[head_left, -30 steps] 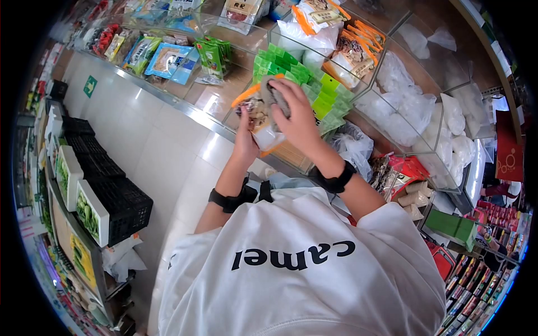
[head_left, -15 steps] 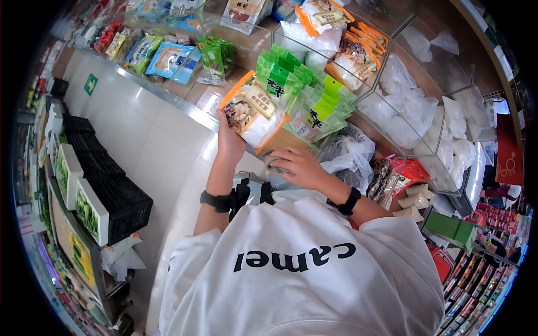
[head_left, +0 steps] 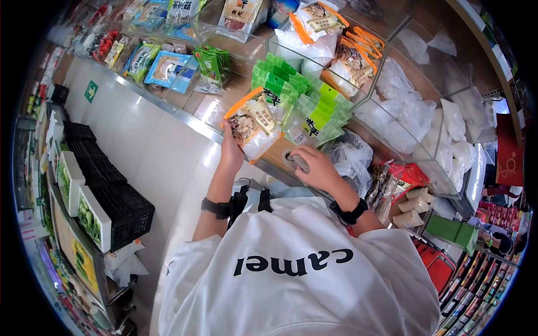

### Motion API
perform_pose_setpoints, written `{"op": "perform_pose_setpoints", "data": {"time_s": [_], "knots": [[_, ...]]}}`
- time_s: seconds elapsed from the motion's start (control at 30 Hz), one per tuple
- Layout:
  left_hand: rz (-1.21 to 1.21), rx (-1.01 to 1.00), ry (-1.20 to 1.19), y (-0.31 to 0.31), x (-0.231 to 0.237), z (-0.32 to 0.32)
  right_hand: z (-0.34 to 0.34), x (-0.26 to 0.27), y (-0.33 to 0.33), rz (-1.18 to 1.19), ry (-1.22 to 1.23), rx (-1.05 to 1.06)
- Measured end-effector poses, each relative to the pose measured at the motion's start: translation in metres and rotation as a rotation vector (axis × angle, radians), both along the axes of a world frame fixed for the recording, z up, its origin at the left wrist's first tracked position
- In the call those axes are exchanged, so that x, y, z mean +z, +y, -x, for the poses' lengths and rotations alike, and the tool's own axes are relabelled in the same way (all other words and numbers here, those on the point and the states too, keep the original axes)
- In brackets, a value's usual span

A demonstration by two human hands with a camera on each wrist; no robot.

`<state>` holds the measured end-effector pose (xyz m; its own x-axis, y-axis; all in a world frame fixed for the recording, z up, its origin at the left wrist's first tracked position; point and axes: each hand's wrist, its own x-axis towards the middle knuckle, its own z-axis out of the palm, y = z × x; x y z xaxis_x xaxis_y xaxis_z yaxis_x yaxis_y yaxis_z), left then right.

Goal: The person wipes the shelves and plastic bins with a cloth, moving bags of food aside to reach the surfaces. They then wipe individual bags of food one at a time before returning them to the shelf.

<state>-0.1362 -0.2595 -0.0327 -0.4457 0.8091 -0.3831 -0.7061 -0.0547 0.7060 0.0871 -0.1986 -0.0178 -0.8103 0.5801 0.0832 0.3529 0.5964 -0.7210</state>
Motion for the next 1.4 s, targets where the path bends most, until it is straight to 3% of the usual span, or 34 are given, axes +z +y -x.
{"op": "perform_pose_setpoints", "data": {"time_s": [0.17, 0.23, 0.53, 0.73, 0.8, 0.93, 1.0, 1.23, 1.4], "knots": [[0.035, 0.087, -0.003, 0.000, -0.007, 0.023, -0.017, -0.004, 0.006, 0.061, 0.029, -0.067], [0.037, 0.216, 0.009, -0.002, -0.018, 0.039, -0.024, -0.007, 0.008, 0.068, 0.009, -0.118], [0.204, 0.191, 0.005, -0.011, -0.063, 0.083, -0.031, -0.024, 0.010, 0.043, -0.067, -0.126], [0.363, 0.192, 0.275, -0.008, -0.087, 0.101, -0.026, -0.025, 0.009, 0.053, -0.093, -0.105], [0.523, 0.297, 0.509, -0.010, -0.091, 0.104, -0.026, -0.026, 0.007, 0.058, -0.101, -0.113], [0.476, 0.379, 0.474, -0.017, -0.096, 0.102, -0.024, -0.026, 0.005, 0.057, -0.082, -0.129], [0.412, 0.364, 0.344, -0.021, -0.093, 0.098, -0.024, -0.026, 0.005, 0.056, -0.084, -0.125], [0.487, 0.290, 0.357, -0.031, -0.081, 0.095, -0.017, -0.027, 0.007, 0.042, -0.120, -0.075], [0.407, 0.250, 0.290, -0.036, -0.089, 0.092, 0.031, -0.013, 0.009, -0.005, -0.029, -0.012]]}}
